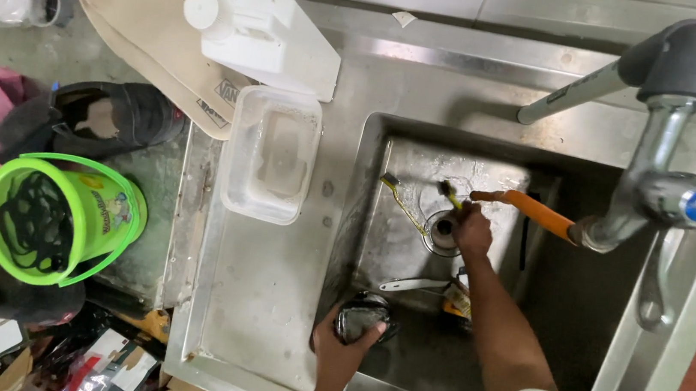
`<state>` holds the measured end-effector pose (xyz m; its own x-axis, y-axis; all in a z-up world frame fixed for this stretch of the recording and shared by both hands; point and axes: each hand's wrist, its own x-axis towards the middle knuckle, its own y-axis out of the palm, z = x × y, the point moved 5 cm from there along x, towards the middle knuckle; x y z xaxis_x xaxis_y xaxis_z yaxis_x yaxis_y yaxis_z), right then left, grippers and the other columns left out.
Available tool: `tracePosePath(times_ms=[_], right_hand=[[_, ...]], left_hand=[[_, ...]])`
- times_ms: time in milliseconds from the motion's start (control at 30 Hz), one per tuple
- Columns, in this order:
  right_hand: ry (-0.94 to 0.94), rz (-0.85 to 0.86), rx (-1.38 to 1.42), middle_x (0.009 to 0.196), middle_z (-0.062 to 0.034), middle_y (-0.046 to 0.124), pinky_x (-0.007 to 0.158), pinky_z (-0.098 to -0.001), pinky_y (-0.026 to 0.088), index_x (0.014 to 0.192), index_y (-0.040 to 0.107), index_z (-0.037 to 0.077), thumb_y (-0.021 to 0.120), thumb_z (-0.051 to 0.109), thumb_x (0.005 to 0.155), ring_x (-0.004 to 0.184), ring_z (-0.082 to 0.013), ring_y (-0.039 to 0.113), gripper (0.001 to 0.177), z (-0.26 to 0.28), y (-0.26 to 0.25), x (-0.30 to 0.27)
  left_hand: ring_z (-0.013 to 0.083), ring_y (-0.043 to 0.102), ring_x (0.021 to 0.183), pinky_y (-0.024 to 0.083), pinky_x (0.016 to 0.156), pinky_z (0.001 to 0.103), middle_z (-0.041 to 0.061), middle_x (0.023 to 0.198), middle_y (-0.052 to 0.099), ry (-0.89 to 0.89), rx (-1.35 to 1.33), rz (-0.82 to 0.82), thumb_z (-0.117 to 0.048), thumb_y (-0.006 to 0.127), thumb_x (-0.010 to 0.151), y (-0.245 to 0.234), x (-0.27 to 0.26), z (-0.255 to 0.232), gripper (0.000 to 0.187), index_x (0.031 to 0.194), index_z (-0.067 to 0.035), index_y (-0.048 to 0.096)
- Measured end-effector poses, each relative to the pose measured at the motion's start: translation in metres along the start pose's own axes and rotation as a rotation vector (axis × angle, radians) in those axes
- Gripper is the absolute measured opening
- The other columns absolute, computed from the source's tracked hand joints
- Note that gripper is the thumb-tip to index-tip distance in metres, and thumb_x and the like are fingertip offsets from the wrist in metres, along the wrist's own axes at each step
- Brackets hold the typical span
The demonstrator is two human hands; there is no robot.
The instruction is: The person scrubs a black shoe with a sponge and brushes, rinsing it under running water in a sink. They clean the upper, sole, and interior of the shoe, switching between tools and rinsing repeatedly.
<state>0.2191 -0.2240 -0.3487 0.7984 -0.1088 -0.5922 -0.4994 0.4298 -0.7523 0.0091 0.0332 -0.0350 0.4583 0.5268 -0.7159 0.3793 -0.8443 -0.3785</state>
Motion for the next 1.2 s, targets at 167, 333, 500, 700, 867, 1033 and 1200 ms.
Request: tracePosePath(times_ms=[167, 333, 500, 700, 867, 1033, 1200], right_hand=[[0.229, -0.204, 0.658, 0.097, -0.0095, 0.081, 0.089, -0.0405, 0.054, 0.107, 0.063, 0.021, 0.065, 0.026, 0.097, 0.090, -0.0292, 0.076, 0.012, -0.047, 0.038, -0.036], [0.444, -0.294, 0.871, 0.089, -0.0022, 0.069, 0.085, -0.0326, 0.051, 0.108, 0.072, 0.025, 0.080, 0.034, 0.085, 0.087, -0.0216, 0.064, 0.026, -0.080, 0.017, -0.059], [0.178, -0.314, 1.394, 0.073, -0.0020, 0.060, 0.038, -0.0240, 0.034, 0.140, 0.067, 0.013, 0.073, 0.018, 0.105, 0.044, -0.0092, 0.045, 0.036, -0.001, -0.117, -0.113], [-0.004, -0.073, 1.146, 0.087, -0.0049, 0.067, 0.038, -0.0223, 0.036, 0.130, 0.073, 0.018, 0.081, 0.021, 0.096, 0.050, -0.0068, 0.046, 0.034, 0.046, -0.145, -0.107], [0.179, 0.148, 0.713, 0.095, -0.0140, 0.073, 0.050, -0.0451, 0.064, 0.136, 0.074, 0.024, 0.078, 0.063, 0.096, 0.067, -0.0260, 0.064, 0.055, 0.019, -0.072, -0.125], [0.265, 0.217, 1.001, 0.099, -0.0140, 0.080, 0.035, -0.0224, 0.033, 0.137, 0.064, 0.015, 0.069, 0.048, 0.106, 0.047, -0.0126, 0.053, 0.046, 0.042, -0.061, -0.186], [0.273, 0.283, 1.114, 0.101, -0.0150, 0.081, 0.034, -0.0171, 0.028, 0.137, 0.062, 0.011, 0.064, 0.043, 0.109, 0.043, -0.0079, 0.047, 0.042, 0.067, -0.074, -0.225]], left_hand=[[0.0256, 0.062, 0.132, 0.047, 0.117, 0.045, 0.003, 0.133, 0.074, -0.146, 0.300, -0.016, -0.062, 0.095, 0.054, -0.012, -0.004, 0.006, 0.088, 0.129, -0.020, 0.076], [0.0245, 0.073, 0.119, 0.057, 0.104, 0.040, 0.004, 0.123, 0.082, 0.098, 0.177, -0.007, -0.048, 0.095, 0.063, -0.008, -0.001, 0.001, 0.074, 0.126, -0.015, 0.078], [0.0489, 0.055, 0.143, 0.043, 0.122, 0.062, 0.032, 0.153, 0.055, 0.144, 0.168, 0.130, -0.053, 0.093, 0.082, 0.027, 0.019, 0.001, 0.100, 0.158, -0.006, 0.047], [0.0497, 0.041, 0.154, 0.036, 0.128, 0.058, 0.034, 0.159, 0.049, 0.196, -0.098, 0.300, -0.025, 0.075, 0.102, 0.072, 0.065, 0.003, 0.068, 0.161, -0.012, 0.044], [0.0444, 0.048, 0.150, 0.041, 0.124, 0.055, 0.031, 0.157, 0.053, 0.081, -0.180, 0.198, -0.018, 0.075, 0.103, 0.080, 0.131, 0.060, 0.058, 0.157, -0.016, 0.053], [0.0376, 0.053, 0.148, 0.047, 0.120, 0.053, 0.015, 0.157, 0.057, 0.031, 0.106, 0.079, -0.044, 0.078, 0.101, 0.073, 0.172, 0.097, 0.058, 0.154, -0.040, 0.054], [0.0382, 0.056, 0.145, 0.046, 0.121, 0.056, 0.011, 0.154, 0.059, 0.121, 0.243, 0.042, -0.046, 0.077, 0.101, 0.081, 0.192, 0.109, 0.057, 0.152, -0.038, 0.053]])
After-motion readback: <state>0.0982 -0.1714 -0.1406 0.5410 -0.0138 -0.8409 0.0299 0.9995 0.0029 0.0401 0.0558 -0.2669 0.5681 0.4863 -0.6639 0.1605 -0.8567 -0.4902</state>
